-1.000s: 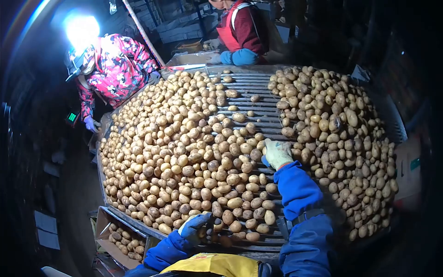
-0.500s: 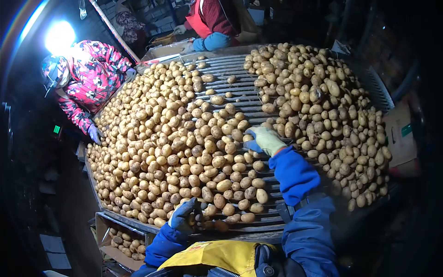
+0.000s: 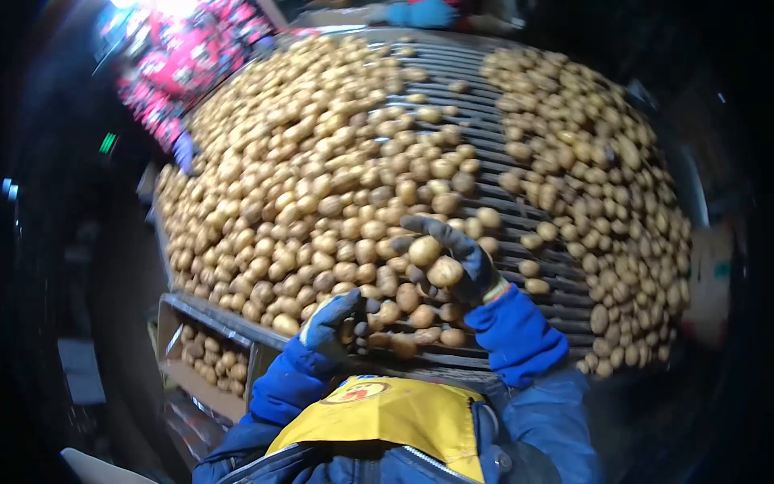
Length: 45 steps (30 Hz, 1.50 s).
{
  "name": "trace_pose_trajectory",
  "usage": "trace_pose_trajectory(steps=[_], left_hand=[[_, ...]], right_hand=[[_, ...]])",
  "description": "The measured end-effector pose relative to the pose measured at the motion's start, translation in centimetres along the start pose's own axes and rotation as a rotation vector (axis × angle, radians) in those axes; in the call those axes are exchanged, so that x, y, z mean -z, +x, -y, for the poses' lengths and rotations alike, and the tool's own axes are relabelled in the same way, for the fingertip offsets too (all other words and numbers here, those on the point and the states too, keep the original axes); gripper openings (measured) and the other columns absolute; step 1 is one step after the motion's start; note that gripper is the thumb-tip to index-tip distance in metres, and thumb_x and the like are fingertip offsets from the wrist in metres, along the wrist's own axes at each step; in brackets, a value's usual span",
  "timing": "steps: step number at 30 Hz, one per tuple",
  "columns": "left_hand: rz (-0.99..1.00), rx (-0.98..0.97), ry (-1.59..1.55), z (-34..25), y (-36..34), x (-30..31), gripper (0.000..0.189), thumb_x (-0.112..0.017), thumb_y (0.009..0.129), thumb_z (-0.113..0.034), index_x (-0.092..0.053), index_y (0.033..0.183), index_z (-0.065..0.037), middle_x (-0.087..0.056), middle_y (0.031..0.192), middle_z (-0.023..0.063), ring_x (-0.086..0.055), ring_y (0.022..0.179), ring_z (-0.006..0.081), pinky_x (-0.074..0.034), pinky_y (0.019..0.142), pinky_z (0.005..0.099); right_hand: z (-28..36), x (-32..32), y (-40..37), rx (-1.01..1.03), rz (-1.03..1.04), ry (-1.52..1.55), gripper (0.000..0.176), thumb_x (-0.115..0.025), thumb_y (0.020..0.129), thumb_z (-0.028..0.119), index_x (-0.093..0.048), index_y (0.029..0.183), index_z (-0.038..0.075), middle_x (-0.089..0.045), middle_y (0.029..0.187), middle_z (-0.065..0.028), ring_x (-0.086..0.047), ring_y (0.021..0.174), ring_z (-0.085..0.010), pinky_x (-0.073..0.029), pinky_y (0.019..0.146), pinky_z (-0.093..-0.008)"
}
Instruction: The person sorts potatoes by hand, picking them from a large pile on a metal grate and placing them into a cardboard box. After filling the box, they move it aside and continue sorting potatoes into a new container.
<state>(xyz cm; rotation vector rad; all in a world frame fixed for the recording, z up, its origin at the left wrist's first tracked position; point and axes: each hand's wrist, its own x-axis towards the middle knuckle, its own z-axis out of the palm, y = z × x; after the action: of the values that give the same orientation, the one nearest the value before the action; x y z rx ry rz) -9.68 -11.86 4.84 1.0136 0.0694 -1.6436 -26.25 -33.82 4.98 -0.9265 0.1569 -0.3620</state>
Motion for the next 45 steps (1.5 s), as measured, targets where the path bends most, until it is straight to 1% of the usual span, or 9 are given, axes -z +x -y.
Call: trace_pose_trajectory(steps=[6,8,9,12,13,16,24,28,45], left_hand=[[-0.028,-0.177,-0.044,1.4,-5.9,3.5,0.05,-0.055,0.106,-0.045,-0.072,0.112,0.001,-0.062,0.068,0.0025,-0.058,0.057,0.0122,-0.047,0.054,0.0256],[-0.113,-0.192,-0.079,2.4,-8.2,6.0,0.05,-0.054,0.107,-0.045,-0.072,0.11,0.002,-0.062,0.064,0.0033,-0.057,0.052,0.0127,-0.047,0.051,0.0272],[-0.146,-0.243,-0.134,3.1,-9.5,7.4,0.049,-0.053,0.107,-0.044,-0.072,0.109,0.001,-0.063,0.065,0.0037,-0.057,0.052,0.0133,-0.048,0.051,0.028],[-0.227,-0.409,-0.269,5.6,-12.9,11.5,0.049,-0.049,0.109,-0.043,-0.071,0.106,0.001,-0.066,0.065,0.0065,-0.059,0.051,0.0163,-0.046,0.048,0.0294],[-0.238,-0.445,-0.292,6.3,-13.8,12.9,0.05,-0.049,0.109,-0.044,-0.071,0.107,0.001,-0.065,0.064,0.0072,-0.06,0.051,0.0169,-0.046,0.048,0.0298],[-0.42,-0.615,-0.123,5.8,-17.3,13.0,0.056,-0.048,0.108,-0.05,-0.072,0.111,0.001,-0.065,0.064,0.0091,-0.059,0.049,0.0188,-0.045,0.046,0.0312],[-0.48,-0.734,-0.635,9.4,-20.4,20.1,0.067,-0.045,0.105,-0.062,-0.066,0.128,-0.003,-0.07,0.076,0.0106,-0.06,0.049,0.0198,-0.048,0.046,0.0309],[-0.336,-0.767,-0.911,8.3,-19.4,21.8,0.062,-0.045,0.105,-0.063,-0.064,0.131,-0.01,-0.07,0.08,0.004,-0.064,0.065,0.0135,-0.05,0.052,0.026],[0.081,-0.436,-0.044,-4.8,-6.9,11.8,0.076,-0.066,0.1,-0.039,-0.032,0.162,-0.011,-0.046,0.156,0.0138,-0.063,0.1,0.0126,-0.055,0.081,0.0305]], right_hand=[[-4.5,-7.7,4.3,-0.334,0.044,0.026,0.048,-0.063,0.102,0.027,-0.057,0.142,0.002,-0.07,0.124,-0.0148,-0.069,0.114,-0.0243,-0.06,0.086,-0.0361],[-9.1,-7.6,6.5,0.121,0.482,-0.26,0.046,-0.063,0.101,0.024,-0.058,0.141,0.003,-0.067,0.131,-0.0161,-0.066,0.12,-0.0248,-0.06,0.091,-0.0382],[-7.4,-10.2,7.7,-0.513,0.283,-0.103,0.044,-0.064,0.101,0.02,-0.058,0.142,0.008,-0.058,0.143,-0.0181,-0.063,0.126,-0.0261,-0.059,0.095,-0.0399],[-13.0,-14.5,10.8,-0.363,0.509,-0.08,0.04,-0.059,0.103,0.008,-0.06,0.142,0.014,-0.055,0.146,-0.0186,-0.062,0.125,-0.0288,-0.058,0.1,-0.0411],[-15.1,-17.5,12.1,0.283,0.727,-0.391,0.042,-0.059,0.1,0.002,-0.06,0.141,0.013,-0.057,0.143,-0.0186,-0.063,0.125,-0.0292,-0.057,0.102,-0.0403],[-17.8,-26.5,13.9,-0.305,0.57,-0.192,0.053,-0.074,0.093,0.004,-0.059,0.143,0.012,-0.058,0.142,-0.016,-0.06,0.126,-0.028,-0.051,0.104,-0.0363],[-21.6,-34.6,14.3,-0.343,0.489,-0.626,0.045,-0.072,0.098,0.013,-0.06,0.141,0.006,-0.07,0.12,-0.0043,-0.064,0.107,-0.0097,-0.052,0.095,-0.0259],[-21.4,-34.6,11.0,-0.151,0.923,-0.993,0.055,-0.07,0.099,0.024,-0.052,0.149,0.011,-0.063,0.133,-0.0216,-0.064,0.119,-0.0331,-0.05,0.103,-0.0418],[-8.9,-13.7,5.9,0.257,-0.446,-0.796,0.042,-0.058,0.104,0.003,-0.052,0.145,-0.005,-0.064,0.135,-0.0141,-0.064,0.118,-0.0208,-0.053,0.104,-0.0333]])
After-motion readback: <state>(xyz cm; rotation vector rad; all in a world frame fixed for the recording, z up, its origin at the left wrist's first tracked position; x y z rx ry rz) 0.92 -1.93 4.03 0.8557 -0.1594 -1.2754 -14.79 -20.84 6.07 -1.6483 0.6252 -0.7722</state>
